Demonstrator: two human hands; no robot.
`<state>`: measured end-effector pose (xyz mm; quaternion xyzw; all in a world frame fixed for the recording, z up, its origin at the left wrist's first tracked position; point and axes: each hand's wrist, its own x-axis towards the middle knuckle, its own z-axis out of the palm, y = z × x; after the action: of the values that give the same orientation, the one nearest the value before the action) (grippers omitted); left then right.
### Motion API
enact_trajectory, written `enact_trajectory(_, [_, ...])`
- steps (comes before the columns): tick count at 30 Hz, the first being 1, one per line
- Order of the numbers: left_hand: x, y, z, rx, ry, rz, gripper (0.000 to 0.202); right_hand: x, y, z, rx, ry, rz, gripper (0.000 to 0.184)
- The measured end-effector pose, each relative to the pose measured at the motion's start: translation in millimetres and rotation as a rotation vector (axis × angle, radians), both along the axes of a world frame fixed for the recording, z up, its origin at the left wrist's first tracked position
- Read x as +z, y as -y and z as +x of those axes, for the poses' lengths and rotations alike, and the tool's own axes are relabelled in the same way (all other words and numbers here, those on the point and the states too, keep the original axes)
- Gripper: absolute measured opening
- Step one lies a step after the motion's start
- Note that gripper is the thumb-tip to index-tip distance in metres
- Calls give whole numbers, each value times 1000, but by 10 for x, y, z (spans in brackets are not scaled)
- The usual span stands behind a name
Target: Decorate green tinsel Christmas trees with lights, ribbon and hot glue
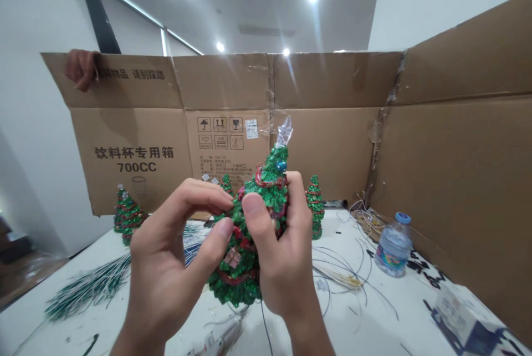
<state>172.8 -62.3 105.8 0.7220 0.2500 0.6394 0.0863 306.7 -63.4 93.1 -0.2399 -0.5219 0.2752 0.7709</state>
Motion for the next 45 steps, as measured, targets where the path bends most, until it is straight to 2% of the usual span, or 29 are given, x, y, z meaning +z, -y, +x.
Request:
enact_trajectory(8, [13, -12, -51, -130, 42, -245, 7, -120, -97, 19, -38, 55, 141, 16])
enact_trajectory(15, [-17, 38, -52, -393, 166, -539, 16, -194, -131, -35, -24, -6, 201, 15])
enact_trajectory(21, [-24, 124, -11, -389, 201, -633, 21, -244, -147, -58, -151, 12, 253, 21])
enact_trajectory(25, [-8, 146, 13, -356, 204, -617, 20, -265, -175, -40, -284, -2, 217, 35])
enact_trajectory(27, [6, 156, 37, -335, 222, -601, 20, -267, -184, -38, -294, -10, 213, 37])
enact_trajectory(33, [36, 207, 123, -296, 293, -619, 23, -219, -169, -73, -151, -38, 296, 24])
enact_trajectory(35, [24, 203, 123, -288, 285, -619, 24, -194, -152, -86, -127, -50, 283, 16])
enact_trajectory(38, [-10, 166, 84, -269, 233, -588, 22, -153, -131, -98, -128, -94, 203, 17])
enact_trajectory(43, [-17, 102, 27, -215, 148, -470, 14, -87, -126, -89, -62, -147, 99, 23])
enact_trajectory(45, [-4, 90, 34, -146, 113, -332, 6, -75, -127, -75, -65, -151, 64, 25])
